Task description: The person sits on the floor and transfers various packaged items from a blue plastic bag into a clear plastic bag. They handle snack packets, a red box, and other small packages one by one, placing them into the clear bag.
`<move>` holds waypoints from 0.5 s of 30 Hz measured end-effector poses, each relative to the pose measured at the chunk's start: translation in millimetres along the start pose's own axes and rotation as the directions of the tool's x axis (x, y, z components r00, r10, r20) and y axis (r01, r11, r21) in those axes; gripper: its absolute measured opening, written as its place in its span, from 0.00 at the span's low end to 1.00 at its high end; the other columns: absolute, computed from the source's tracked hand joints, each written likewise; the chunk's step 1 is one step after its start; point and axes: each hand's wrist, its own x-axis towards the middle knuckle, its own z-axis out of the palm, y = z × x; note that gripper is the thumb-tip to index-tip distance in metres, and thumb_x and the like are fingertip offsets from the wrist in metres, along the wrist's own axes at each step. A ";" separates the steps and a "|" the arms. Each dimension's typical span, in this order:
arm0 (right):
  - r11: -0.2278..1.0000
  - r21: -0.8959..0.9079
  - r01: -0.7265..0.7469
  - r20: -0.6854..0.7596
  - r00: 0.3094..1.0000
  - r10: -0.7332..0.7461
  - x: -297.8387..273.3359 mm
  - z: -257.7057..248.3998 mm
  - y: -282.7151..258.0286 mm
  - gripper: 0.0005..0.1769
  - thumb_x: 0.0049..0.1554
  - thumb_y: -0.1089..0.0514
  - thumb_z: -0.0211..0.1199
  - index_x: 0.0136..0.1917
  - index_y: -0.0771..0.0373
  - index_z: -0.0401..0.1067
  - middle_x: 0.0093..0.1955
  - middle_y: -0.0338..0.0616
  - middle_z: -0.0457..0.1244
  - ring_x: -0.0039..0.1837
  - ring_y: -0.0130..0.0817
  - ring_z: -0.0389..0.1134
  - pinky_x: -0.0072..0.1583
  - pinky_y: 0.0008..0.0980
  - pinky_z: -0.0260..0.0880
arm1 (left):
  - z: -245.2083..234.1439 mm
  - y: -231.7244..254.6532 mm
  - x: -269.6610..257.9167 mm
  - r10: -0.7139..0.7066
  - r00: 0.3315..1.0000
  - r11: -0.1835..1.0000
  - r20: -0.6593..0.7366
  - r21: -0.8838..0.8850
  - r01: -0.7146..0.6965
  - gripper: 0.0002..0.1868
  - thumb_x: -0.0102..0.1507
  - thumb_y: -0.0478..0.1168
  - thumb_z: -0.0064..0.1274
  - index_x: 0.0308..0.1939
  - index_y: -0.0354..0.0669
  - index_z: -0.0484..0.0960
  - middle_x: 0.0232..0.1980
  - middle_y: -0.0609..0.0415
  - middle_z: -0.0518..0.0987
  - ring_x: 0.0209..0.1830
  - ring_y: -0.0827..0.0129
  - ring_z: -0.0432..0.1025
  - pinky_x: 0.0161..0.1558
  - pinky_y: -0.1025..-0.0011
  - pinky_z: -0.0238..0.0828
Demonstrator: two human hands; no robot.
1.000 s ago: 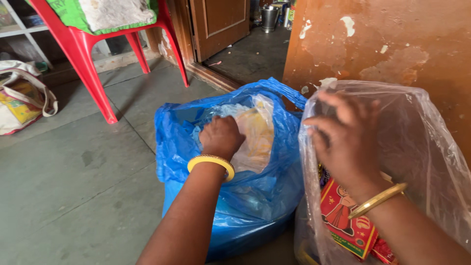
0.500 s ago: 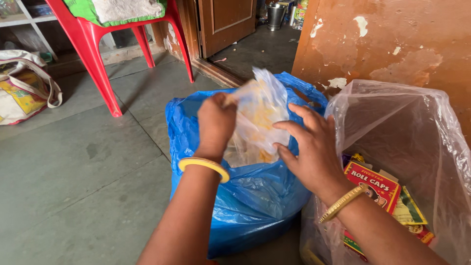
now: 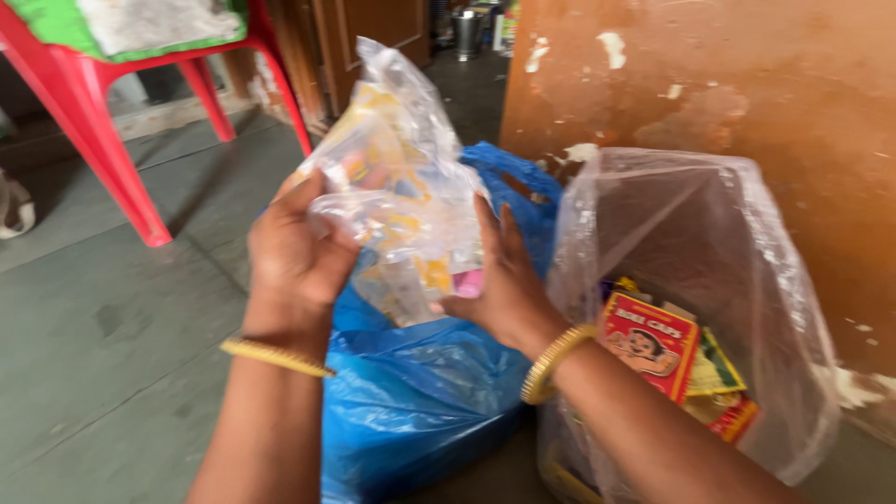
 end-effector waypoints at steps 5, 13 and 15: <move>0.993 0.089 0.076 -0.312 0.949 -0.044 15.7 14.7 5.3 0.74 0.35 0.53 0.86 0.81 0.62 0.39 0.80 0.69 0.44 0.81 0.64 0.44 0.77 0.49 0.47 | -7.8 0.1 -7.6 -0.131 0.991 0.991 0.027 0.016 0.130 0.26 0.67 0.38 0.48 0.69 0.34 0.70 0.68 0.41 0.74 0.66 0.48 0.73 0.66 0.47 0.68; 0.983 0.178 -0.037 -0.413 0.904 0.109 47.0 36.9 33.4 0.39 0.42 0.49 0.83 0.62 0.63 0.71 0.64 0.55 0.65 0.70 0.50 0.64 0.71 0.41 0.62 | -32.4 -5.1 -8.0 -0.263 0.960 0.964 -0.090 0.010 0.265 0.29 0.63 0.40 0.50 0.70 0.38 0.73 0.69 0.46 0.77 0.68 0.52 0.72 0.67 0.48 0.68; 0.985 0.167 0.042 -0.345 0.938 0.019 45.9 40.1 36.3 0.32 0.43 0.52 0.80 0.59 0.64 0.75 0.57 0.53 0.68 0.63 0.51 0.67 0.65 0.42 0.65 | -33.1 -6.6 -9.3 -0.263 0.958 0.961 -0.117 0.053 0.270 0.28 0.65 0.41 0.50 0.70 0.37 0.72 0.69 0.45 0.77 0.68 0.52 0.72 0.67 0.47 0.67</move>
